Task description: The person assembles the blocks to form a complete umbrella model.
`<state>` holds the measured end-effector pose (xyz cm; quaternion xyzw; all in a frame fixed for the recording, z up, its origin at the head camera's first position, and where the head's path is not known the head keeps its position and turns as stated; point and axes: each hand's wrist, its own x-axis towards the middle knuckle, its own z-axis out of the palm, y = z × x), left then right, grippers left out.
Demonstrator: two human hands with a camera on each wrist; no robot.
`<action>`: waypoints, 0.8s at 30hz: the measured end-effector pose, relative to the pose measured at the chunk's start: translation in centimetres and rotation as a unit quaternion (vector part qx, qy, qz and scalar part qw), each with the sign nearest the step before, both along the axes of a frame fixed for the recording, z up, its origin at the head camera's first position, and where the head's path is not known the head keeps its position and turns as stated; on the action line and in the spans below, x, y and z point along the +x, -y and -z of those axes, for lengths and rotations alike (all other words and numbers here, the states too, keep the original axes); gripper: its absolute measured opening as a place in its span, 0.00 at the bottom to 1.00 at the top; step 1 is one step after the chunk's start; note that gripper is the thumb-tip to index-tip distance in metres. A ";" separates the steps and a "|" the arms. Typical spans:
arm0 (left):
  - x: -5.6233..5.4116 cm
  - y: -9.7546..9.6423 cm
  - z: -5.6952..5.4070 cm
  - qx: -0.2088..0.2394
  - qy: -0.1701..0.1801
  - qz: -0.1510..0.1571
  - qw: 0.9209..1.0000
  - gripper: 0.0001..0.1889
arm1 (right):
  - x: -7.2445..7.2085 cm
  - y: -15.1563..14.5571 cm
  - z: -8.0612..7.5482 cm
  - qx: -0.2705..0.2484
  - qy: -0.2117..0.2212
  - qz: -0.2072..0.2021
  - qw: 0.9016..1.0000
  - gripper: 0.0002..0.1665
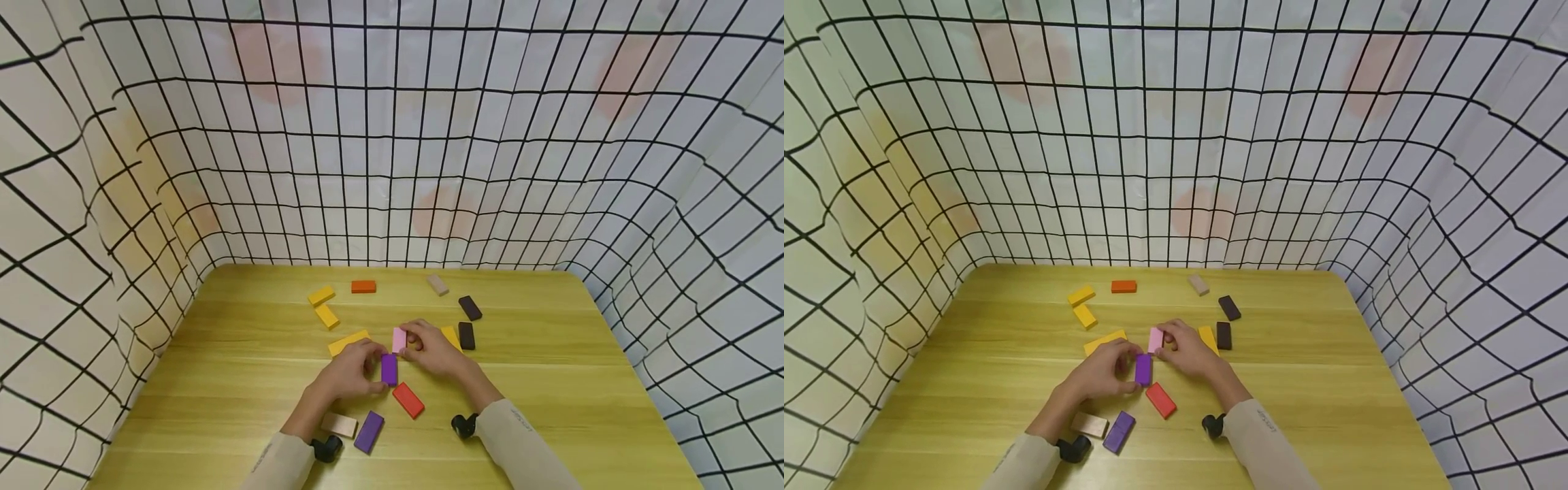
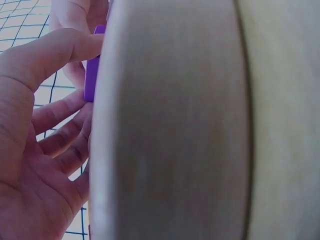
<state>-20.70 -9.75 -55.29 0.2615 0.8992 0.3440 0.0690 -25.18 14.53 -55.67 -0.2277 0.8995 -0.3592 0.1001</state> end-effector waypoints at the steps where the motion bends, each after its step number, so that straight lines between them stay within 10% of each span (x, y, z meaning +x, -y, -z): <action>1: 0.1 -0.1 -0.1 -0.003 0.000 0.001 1.000 0.29 | 0.0 0.0 0.0 0.002 0.001 0.000 1.000 0.32; 24: 0.0 -0.6 0.3 0.013 0.006 0.000 1.000 0.30 | 0.6 0.4 -0.2 0.008 -0.019 0.005 1.000 0.30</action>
